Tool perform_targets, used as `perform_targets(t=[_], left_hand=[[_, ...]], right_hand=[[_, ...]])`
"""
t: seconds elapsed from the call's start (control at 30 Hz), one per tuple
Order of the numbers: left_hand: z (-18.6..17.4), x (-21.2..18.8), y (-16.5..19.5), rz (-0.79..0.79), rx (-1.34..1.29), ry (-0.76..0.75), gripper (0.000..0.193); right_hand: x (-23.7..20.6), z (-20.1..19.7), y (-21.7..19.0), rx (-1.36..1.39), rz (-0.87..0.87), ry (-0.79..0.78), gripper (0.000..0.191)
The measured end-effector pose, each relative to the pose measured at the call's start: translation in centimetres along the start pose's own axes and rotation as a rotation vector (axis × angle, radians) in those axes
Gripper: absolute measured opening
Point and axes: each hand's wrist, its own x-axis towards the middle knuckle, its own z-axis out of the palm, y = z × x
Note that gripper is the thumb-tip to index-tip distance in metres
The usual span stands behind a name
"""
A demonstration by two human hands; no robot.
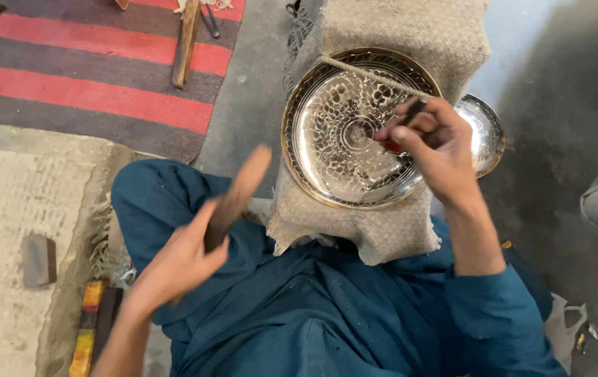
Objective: The person sits cross-legged with an engraved metal tray resting on a cloth cushion and hammers a punch against the tray's patterned surface with a wooden mallet, repositioning the punch across the design. At times they set the mallet down to reposition the punch or touch the tray surface before resuming hammering.
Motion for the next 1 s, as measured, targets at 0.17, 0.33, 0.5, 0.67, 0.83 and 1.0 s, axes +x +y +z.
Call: perform_targets(t=[0.17,0.33,0.5,0.67,0.83,1.0], left_hand=[[-1.1,-4.9,-2.6,-0.293,0.024,-0.464,0.076],[-1.2,-6.8,-3.9,-0.437,0.073,-0.778,0.058],[-0.6,-5.2,-3.0,-0.319,0.029,-0.526,0.041],[0.5,-0.9,-0.2,-0.033,0.031,-0.210,0.037],[2.7,4.2,2.0,0.182,-0.087,0.075,0.033],[5.4,7.2,3.0,0.304,-0.044,0.317,0.036]], right_hand=[[-1.1,-0.8,-0.7,-0.543,0.035,-0.170,0.011],[-0.9,1.8,0.6,-1.091,-0.319,-0.410,0.042],[0.0,2.7,1.2,-1.268,-0.402,-0.190,0.014],[-0.6,4.4,1.5,-1.171,-0.551,-0.237,0.032],[0.0,2.9,0.5,-1.169,-0.429,0.108,0.026],[-0.5,2.8,0.2,-1.040,-0.423,-0.081,0.008]])
